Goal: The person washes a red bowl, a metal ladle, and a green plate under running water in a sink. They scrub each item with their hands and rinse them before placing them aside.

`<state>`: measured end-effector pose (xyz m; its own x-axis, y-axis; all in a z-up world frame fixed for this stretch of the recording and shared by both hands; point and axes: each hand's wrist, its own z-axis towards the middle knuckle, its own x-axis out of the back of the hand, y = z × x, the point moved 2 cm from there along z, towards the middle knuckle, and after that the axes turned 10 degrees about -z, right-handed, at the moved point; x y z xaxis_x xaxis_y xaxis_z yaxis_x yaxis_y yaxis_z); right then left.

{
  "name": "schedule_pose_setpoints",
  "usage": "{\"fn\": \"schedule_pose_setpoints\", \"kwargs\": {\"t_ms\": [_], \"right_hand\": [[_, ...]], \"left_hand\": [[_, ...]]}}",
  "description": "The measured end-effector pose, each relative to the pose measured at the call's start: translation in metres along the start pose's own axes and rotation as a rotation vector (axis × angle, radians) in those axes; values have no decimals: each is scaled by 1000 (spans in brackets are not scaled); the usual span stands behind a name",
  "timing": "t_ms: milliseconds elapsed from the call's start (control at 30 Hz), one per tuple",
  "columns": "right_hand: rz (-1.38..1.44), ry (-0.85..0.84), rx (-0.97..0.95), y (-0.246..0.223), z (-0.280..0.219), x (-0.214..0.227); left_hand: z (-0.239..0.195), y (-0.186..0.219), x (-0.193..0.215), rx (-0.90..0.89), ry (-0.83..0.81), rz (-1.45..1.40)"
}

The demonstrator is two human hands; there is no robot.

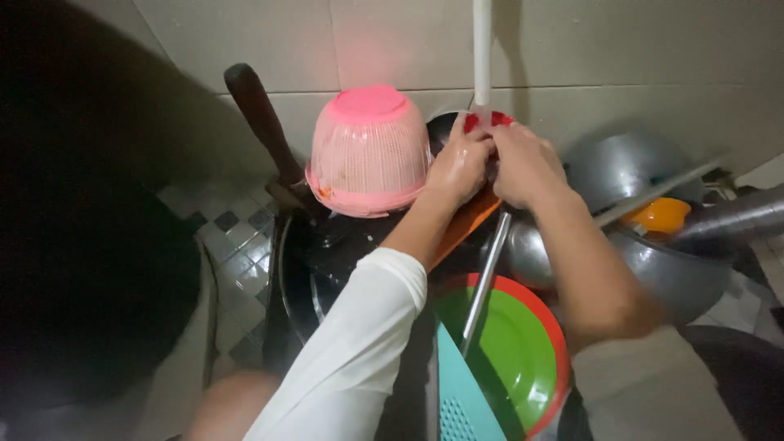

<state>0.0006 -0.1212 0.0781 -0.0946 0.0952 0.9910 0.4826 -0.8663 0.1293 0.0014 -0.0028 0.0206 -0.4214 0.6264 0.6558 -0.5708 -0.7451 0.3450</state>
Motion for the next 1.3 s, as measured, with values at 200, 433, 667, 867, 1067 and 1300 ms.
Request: {"fn": "schedule_pose_setpoints", "kwargs": {"t_ms": [200, 433, 667, 867, 1067, 1300], "right_hand": [[-106, -120, 3, -10, 5, 22], [-322, 120, 71, -13, 29, -26], [685, 23, -270, -18, 34, -27], [30, 152, -14, -17, 29, -34], [-815, 237, 261, -35, 13, -36], [294, 73, -122, -9, 20, -29]], "left_hand": [[-10, -30, -17, 110, -33, -148], [-19, -46, -27, 645, 29, -595], [-13, -37, 3, 907, 92, -812], [-7, -28, -18, 1199, 154, -1335], [-7, -10, -17, 1280, 165, -1564], [6, 8, 20, 1293, 290, -1468]]}}
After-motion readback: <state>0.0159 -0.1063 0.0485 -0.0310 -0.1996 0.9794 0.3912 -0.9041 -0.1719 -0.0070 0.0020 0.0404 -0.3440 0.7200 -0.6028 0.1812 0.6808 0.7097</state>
